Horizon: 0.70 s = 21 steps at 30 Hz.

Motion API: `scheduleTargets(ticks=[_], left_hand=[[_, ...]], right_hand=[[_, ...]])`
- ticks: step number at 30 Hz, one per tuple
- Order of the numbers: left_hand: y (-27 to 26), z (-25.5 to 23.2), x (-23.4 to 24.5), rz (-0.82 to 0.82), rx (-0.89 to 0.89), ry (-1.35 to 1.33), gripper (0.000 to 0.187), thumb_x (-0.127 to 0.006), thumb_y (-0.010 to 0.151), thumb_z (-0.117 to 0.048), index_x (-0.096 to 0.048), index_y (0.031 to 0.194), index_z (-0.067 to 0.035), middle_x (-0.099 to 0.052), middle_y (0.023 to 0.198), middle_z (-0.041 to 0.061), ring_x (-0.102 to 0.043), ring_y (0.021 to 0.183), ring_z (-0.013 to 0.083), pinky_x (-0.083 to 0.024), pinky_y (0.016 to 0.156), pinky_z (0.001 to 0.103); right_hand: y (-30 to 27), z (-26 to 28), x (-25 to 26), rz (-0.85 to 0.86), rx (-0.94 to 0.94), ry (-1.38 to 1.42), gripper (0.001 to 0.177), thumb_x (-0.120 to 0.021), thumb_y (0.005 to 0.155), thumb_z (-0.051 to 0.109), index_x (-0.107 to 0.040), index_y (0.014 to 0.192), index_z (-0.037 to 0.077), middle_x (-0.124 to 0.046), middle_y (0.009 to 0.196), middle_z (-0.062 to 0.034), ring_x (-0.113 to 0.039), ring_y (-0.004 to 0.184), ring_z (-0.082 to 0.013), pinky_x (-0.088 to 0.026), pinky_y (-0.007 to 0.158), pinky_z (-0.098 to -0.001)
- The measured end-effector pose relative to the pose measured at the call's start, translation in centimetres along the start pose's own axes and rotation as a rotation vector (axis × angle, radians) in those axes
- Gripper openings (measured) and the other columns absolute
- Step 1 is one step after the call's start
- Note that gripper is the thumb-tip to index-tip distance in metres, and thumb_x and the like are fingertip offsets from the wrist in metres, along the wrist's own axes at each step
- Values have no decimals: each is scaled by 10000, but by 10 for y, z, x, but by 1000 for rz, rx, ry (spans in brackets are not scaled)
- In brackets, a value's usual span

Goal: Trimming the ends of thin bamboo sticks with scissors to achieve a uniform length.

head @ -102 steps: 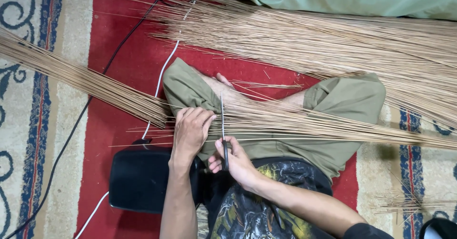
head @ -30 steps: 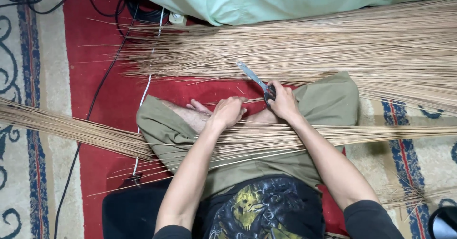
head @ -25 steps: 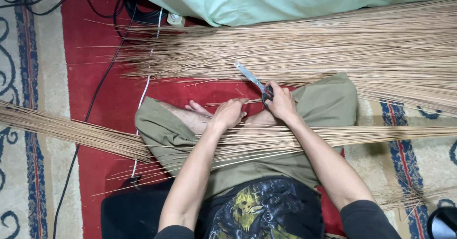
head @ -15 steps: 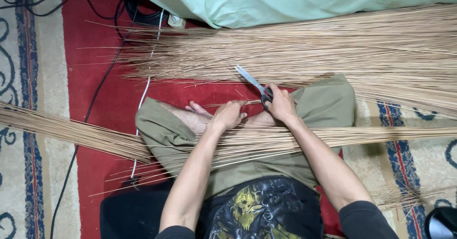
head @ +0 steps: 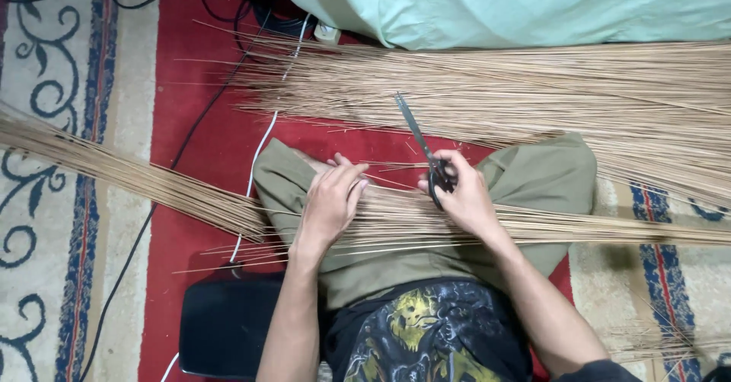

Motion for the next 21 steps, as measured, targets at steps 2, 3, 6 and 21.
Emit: scheduleTargets(ticks=[2, 3, 6, 21], left_hand=[[-23, 9, 10, -32, 29, 15, 284, -571, 1036, -209, -677, 1299, -200, -719, 1109, 73, -690, 1100, 287, -496, 984, 439], [-35, 13, 16, -55, 54, 27, 263, -571, 1032, -186, -691, 1263, -220, -722, 1113, 35, -693, 1105, 246, -491, 995, 403], [-60, 29, 16, -48, 128, 7, 222, -608, 1006, -162, -713, 1199, -194, -732, 1118, 41, -692, 1103, 256, -482, 1016, 433], [-101, 56, 13, -137, 239, 74, 217, -678, 871, -155, -775, 1056, -98, -699, 1125, 17, -602, 1098, 213, -384, 1072, 401]], right_hand=[[-20, 17, -15, 11, -3, 108, 508, -840, 823, 96, -611, 1277, 99, -785, 934, -182, -740, 816, -251, -594, 728, -362], [-31, 24, -22, 17, -13, 218, 520, -854, 821, 97, -608, 1279, 71, -786, 934, -185, -728, 813, -216, -605, 724, -325], [-55, 41, -45, 49, -24, 302, 533, -846, 824, 91, -585, 1287, 56, -789, 934, -183, -724, 815, -202, -603, 713, -304], [-128, 27, -158, 347, -261, 614, 405, -625, 970, 74, -454, 1328, -6, -738, 862, -157, -737, 717, -223, -626, 628, -308]])
Point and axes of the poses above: each hand's wrist, its own y-axis towards the middle knuckle, its own x-axis out of the back of the hand, z = x × y, the point moved 10 cm from there along y, towards the middle knuckle
